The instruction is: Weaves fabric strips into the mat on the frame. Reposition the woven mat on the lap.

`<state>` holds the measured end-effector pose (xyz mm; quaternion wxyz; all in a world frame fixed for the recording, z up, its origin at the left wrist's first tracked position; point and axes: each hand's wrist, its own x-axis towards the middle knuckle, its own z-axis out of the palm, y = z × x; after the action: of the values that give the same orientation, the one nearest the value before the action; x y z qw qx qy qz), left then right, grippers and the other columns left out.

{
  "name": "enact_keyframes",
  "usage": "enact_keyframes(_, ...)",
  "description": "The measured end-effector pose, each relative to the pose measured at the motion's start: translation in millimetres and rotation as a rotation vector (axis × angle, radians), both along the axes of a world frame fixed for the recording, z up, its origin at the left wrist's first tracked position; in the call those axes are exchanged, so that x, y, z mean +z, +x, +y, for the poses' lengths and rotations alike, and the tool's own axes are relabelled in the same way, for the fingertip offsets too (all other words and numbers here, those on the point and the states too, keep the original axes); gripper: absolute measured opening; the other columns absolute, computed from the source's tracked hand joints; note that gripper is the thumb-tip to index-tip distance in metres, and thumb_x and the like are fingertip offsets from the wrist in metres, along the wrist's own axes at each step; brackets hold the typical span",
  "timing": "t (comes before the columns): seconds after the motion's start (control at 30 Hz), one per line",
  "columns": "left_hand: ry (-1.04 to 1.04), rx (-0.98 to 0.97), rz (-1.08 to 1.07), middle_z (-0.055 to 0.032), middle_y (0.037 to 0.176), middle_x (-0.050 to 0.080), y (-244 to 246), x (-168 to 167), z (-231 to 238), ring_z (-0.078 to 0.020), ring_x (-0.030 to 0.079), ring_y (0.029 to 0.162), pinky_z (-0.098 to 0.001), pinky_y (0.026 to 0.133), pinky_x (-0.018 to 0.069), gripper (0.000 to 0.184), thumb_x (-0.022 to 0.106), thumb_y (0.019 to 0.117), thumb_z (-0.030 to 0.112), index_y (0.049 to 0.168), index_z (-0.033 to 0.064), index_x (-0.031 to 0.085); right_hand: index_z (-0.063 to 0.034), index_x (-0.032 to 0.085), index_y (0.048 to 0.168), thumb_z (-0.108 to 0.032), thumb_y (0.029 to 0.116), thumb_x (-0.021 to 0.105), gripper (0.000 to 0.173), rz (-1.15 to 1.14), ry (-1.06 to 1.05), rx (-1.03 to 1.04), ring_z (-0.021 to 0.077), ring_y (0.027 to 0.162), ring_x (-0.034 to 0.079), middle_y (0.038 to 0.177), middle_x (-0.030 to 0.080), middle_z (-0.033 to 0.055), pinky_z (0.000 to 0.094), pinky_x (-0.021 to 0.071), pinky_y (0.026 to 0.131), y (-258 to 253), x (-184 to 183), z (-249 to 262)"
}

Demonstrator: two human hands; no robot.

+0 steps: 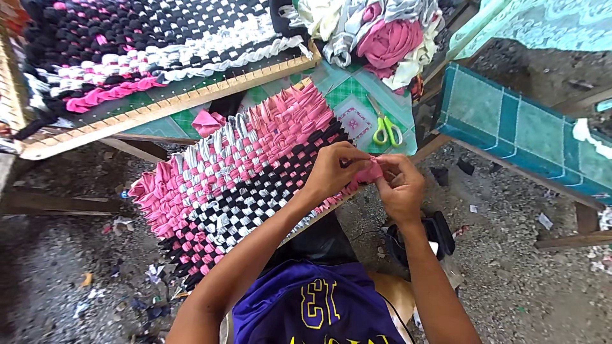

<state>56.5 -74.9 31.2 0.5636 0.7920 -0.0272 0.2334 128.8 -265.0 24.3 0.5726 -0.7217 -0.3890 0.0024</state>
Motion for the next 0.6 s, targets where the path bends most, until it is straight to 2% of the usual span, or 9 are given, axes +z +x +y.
enact_keyframes(0.07, 0.054, 0.022, -0.017, -0.0036, 0.104, 0.071, 2.4, 0.5, -1.8, -0.0118, 0.066, 0.101, -0.031, 0.091, 0.0552, 0.01, 0.075, 0.0935, 0.015, 0.1, 0.0119, 0.082, 0.0005, 0.056, 0.134, 0.004, 0.0875, 0.072, 0.049, -0.023, -0.027, 0.013, 0.0187, 0.099, 0.071, 0.117, 0.068, 0.0121, 0.0358, 0.0625, 0.086, 1.1, 0.4, -0.4)
enact_keyframes(0.13, 0.095, 0.043, -0.024, -0.0033, 0.104, 0.069, 3.7, 2.3, -3.0, -0.0146, 0.062, 0.104, -0.0334, 0.094, 0.052, 0.009, 0.076, 0.0931, 0.017, 0.099, 0.0135, 0.082, -0.0006, 0.054, 0.141, 0.001, 0.0903, 0.07, 0.053, -0.068, -0.045, 0.001, 0.0173, 0.097, 0.07, 0.113, 0.068, 0.0112, 0.0349, 0.0616, 0.085, 1.2, 0.9, -0.1)
enact_keyframes(0.2, 0.109, 0.053, -0.038, -0.0035, 0.104, 0.069, 4.4, 5.2, -3.3, -0.0157, 0.062, 0.104, -0.0339, 0.094, 0.0514, 0.009, 0.076, 0.0925, 0.017, 0.098, 0.013, 0.082, -0.0005, 0.061, 0.136, -0.001, 0.0933, 0.067, 0.043, -0.109, -0.033, -0.01, 0.0174, 0.099, 0.069, 0.116, 0.068, 0.0122, 0.0349, 0.0613, 0.086, 1.9, 0.0, -0.1)
enact_keyframes(0.27, 0.109, 0.026, -0.052, -0.0031, 0.102, 0.072, 5.1, 8.5, -2.5, -0.0145, 0.065, 0.102, -0.0331, 0.092, 0.053, 0.008, 0.077, 0.0921, 0.017, 0.097, 0.0117, 0.082, 0.0, 0.067, 0.126, -0.002, 0.0935, 0.067, 0.033, -0.116, -0.009, -0.022, 0.018, 0.101, 0.068, 0.116, 0.066, 0.0126, 0.0345, 0.0611, 0.086, 2.6, -0.8, -0.8)
enact_keyframes(0.33, 0.071, -0.058, -0.057, -0.004, 0.098, 0.075, 7.1, 12.0, -0.2, -0.0122, 0.068, 0.096, -0.0319, 0.087, 0.0565, 0.009, 0.076, 0.0928, 0.015, 0.096, 0.0079, 0.08, 0.0014, 0.068, 0.113, -0.001, 0.0899, 0.068, 0.023, -0.099, 0.04, -0.023, 0.0185, 0.102, 0.066, 0.114, 0.062, 0.0121, 0.0343, 0.0616, 0.085, 5.5, -2.5, -1.9)
enact_keyframes(0.37, 0.043, -0.1, -0.047, -0.0044, 0.095, 0.075, 7.9, 13.6, 1.1, -0.0112, 0.07, 0.092, -0.031, 0.084, 0.0589, 0.009, 0.075, 0.0934, 0.014, 0.096, 0.0059, 0.079, 0.0008, 0.068, 0.11, -0.001, 0.089, 0.069, 0.021, -0.08, 0.056, -0.01, 0.0187, 0.105, 0.065, 0.116, 0.06, 0.0115, 0.034, 0.0616, 0.085, 6.9, -2.8, -2.1)
enact_keyframes(0.47, -0.028, -0.178, 0.015, -0.004, 0.089, 0.074, 11.5, 15.9, 3.3, -0.0104, 0.068, 0.081, -0.0303, 0.074, 0.057, 0.01, 0.073, 0.0947, 0.013, 0.097, 0.0037, 0.076, -0.0002, 0.066, 0.107, 0.0, 0.0864, 0.07, 0.021, -0.023, 0.078, 0.04, 0.0213, 0.111, 0.065, 0.123, 0.06, 0.0122, 0.036, 0.0626, 0.086, 10.0, -2.4, -1.2)
enact_keyframes(0.6, -0.021, -0.237, 0.052, -0.0043, 0.088, 0.07, 15.4, 18.8, 4.9, -0.0104, 0.064, 0.077, -0.0285, 0.072, 0.054, 0.011, 0.067, 0.0983, 0.012, 0.101, 0.0024, 0.071, -0.0022, 0.065, 0.105, -0.001, 0.0853, 0.071, 0.021, 0.028, 0.102, 0.1, 0.0198, 0.109, 0.065, 0.121, 0.06, 0.0105, 0.0348, 0.0618, 0.086, 15.0, -3.0, -1.3)
